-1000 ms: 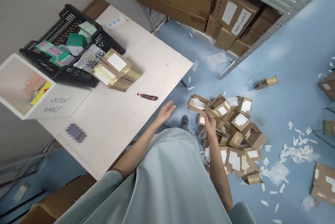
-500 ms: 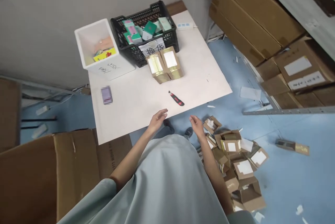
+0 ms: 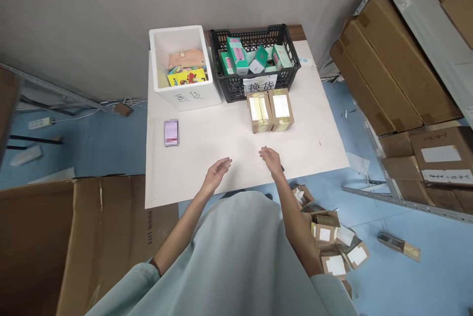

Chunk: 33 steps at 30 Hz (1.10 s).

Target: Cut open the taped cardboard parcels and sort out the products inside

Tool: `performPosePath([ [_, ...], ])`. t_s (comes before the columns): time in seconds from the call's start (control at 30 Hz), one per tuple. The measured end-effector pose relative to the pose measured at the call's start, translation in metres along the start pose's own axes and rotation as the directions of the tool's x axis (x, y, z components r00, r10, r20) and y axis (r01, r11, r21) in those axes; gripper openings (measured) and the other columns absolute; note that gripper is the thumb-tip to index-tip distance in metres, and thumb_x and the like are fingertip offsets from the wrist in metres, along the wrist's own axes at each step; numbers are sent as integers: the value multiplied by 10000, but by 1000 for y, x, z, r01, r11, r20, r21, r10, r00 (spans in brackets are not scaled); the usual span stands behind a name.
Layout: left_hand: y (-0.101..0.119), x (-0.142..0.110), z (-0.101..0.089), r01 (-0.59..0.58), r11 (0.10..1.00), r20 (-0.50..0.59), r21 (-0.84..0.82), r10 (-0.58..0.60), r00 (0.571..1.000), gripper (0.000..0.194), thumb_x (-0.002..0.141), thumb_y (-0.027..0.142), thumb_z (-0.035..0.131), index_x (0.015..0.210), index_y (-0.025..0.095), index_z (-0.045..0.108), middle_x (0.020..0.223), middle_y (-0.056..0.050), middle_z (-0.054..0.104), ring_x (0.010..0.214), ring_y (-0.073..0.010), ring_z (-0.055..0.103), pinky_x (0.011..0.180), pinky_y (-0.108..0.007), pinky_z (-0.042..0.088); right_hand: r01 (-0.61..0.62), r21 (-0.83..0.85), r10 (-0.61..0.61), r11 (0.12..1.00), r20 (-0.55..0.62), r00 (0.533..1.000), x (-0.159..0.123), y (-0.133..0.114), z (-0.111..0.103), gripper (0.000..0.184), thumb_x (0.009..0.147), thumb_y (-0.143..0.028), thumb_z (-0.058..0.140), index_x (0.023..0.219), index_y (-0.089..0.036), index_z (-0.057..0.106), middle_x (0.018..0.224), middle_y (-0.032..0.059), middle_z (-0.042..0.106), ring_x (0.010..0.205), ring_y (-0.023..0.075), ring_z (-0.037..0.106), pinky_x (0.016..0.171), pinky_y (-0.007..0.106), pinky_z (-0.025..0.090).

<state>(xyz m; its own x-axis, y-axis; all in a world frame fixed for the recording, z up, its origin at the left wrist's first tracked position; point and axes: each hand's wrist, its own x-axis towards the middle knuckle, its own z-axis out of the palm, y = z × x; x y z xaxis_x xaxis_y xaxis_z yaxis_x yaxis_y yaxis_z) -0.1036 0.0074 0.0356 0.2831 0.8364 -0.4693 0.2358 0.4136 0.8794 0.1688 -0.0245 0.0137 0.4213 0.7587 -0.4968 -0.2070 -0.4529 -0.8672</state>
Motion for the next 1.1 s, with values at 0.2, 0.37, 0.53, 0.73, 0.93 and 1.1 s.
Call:
performPosePath([
  [0.2, 12, 19, -44, 13, 1000, 7, -12, -13, 1000, 465, 973, 470, 703, 1376, 238, 727, 1518, -148, 744, 1537, -323, 622, 1332, -552, 450, -46, 66, 55, 997, -128, 990, 52, -20, 41, 404, 904, -602, 842, 1001, -214, 793, 1178, 155, 870, 1081, 291, 827, 990, 435, 675],
  [0.37, 31, 43, -60, -6, 1000, -3, 3, 6, 1000, 470, 995, 476, 684, 1395, 232, 718, 1540, -148, 729, 1547, -321, 612, 1340, -551, 438, -131, 149, 161, 980, -211, 964, 82, -33, 53, 428, 910, -636, 841, 977, -221, 760, 1133, 151, 866, 1016, 272, 836, 935, 419, 710],
  [0.53, 57, 76, -51, -62, 998, -41, 4, 62, 997, 456, 998, 478, 686, 1376, 226, 725, 1505, -153, 751, 1524, -321, 632, 1331, -554, 447, -217, 133, 241, 967, -201, 949, 105, -40, 55, 510, 906, -716, 835, 837, -226, 711, 959, 141, 848, 911, 258, 826, 828, 384, 713],
  [0.73, 93, 119, -26, -134, 990, -38, 39, 135, 990, 443, 1015, 448, 686, 1392, 218, 725, 1517, -150, 742, 1513, -319, 634, 1312, -514, 470, -262, 70, 269, 963, -133, 954, 120, -29, 52, 606, 894, -808, 796, 778, -222, 693, 818, 97, 808, 773, 210, 795, 711, 312, 668],
  [0.93, 128, 187, 18, -200, 951, -12, 236, 209, 978, 443, 1017, 367, 681, 1435, 227, 723, 1547, -118, 719, 1390, -327, 701, 1244, -507, 535, -274, -15, 269, 962, -136, 953, 124, -19, 53, 596, 884, -807, 786, 776, -231, 673, 772, 78, 796, 693, 189, 747, 580, 259, 576],
  [1.1, 153, 256, 54, -343, 822, 97, 455, 337, 936, 534, 962, 205, 673, 1494, 169, 688, 1636, -152, 636, 1559, -369, 549, 1359, -540, 390, -325, 54, 329, 944, -103, 939, 125, -24, 53, 511, 905, -707, 814, 810, -223, 682, 806, 72, 802, 685, 174, 740, 592, 254, 574],
])
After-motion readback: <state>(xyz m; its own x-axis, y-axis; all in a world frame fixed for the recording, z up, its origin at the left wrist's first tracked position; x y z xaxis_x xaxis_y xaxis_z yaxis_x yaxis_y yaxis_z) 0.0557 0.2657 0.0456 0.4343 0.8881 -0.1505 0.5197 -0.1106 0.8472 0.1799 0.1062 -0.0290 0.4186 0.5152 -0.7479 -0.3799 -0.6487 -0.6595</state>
